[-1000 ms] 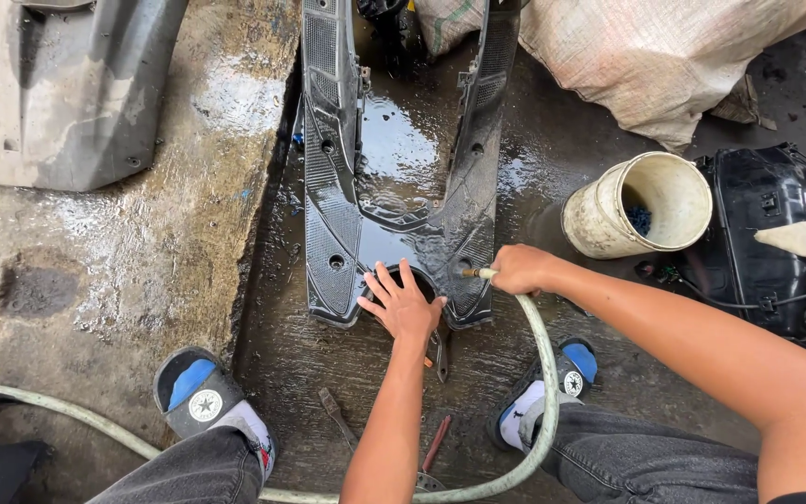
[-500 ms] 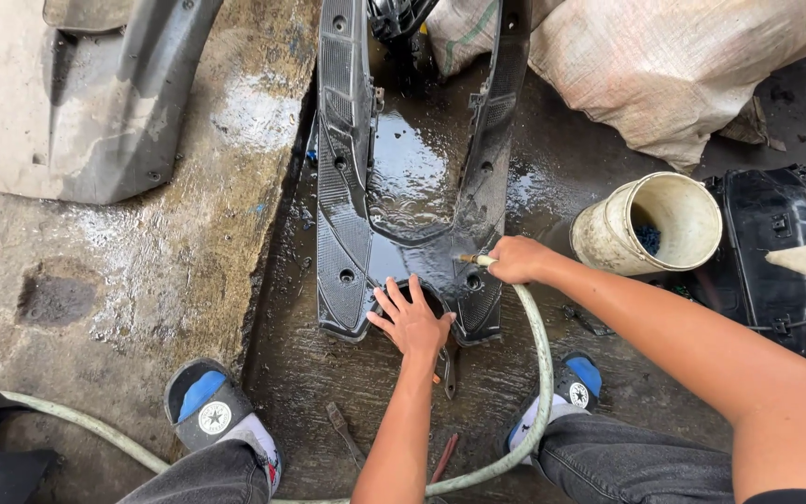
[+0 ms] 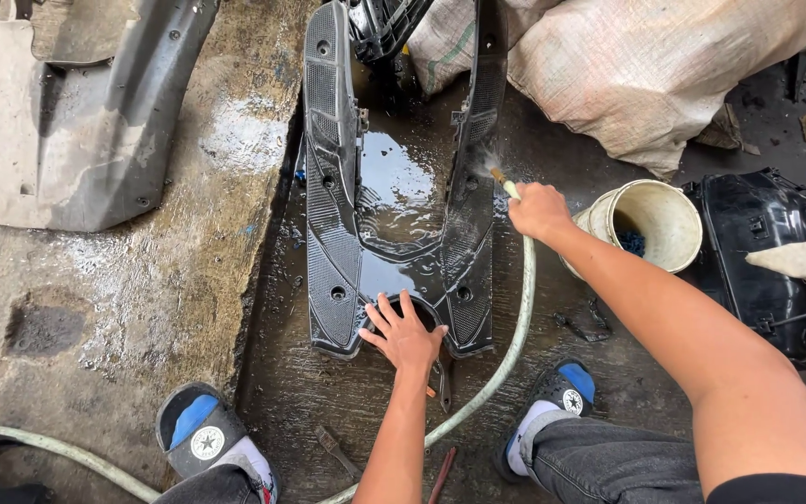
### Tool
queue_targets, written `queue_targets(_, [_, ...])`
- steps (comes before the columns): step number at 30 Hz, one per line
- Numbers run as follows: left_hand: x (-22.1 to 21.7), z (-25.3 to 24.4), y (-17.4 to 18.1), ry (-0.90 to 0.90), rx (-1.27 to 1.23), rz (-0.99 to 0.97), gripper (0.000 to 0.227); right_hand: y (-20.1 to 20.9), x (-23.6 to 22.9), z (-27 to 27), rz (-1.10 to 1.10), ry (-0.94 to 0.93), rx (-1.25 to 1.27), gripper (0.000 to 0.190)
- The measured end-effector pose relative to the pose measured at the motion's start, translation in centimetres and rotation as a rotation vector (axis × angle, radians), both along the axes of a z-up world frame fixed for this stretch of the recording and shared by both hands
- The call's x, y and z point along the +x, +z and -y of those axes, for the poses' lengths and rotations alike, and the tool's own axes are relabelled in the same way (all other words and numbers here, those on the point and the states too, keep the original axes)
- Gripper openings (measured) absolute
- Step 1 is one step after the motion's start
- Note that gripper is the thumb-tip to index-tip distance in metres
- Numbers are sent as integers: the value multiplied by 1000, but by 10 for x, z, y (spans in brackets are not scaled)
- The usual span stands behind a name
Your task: Cleaning motorcycle fuel tank and plastic body panels using a cloth and water
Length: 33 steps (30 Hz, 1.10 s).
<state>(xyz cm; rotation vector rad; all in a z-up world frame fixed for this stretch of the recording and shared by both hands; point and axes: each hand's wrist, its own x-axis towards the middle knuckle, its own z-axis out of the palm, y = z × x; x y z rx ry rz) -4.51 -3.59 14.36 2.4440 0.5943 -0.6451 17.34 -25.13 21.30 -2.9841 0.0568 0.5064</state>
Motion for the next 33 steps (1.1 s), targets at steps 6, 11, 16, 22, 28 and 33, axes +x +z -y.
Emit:
queue_targets(6, [0,-1,2,8,-26,1,100,-18,-6,-11,-118,-22,66,39])
queue_targets(11, [-2,-2,4,7,-35,2,98,27,-37,-44,-167,43,55,45])
queue_targets(16, [-3,-3,9,17,-53,15,97,36,-44,-56,-186,68,65,46])
queue_targets(22, [-3,-4,11,10,-54,21,96,10,-31,-50,-212,158,-58,45])
queue_targets(28, [-2,-5,11,10,-68,-1,96,-23,-20,-27,-242,161,-99,44])
queue_targets(33, [-1,-4,14,8,-64,-24,97,9,-12,-21,-79,26,-75,41])
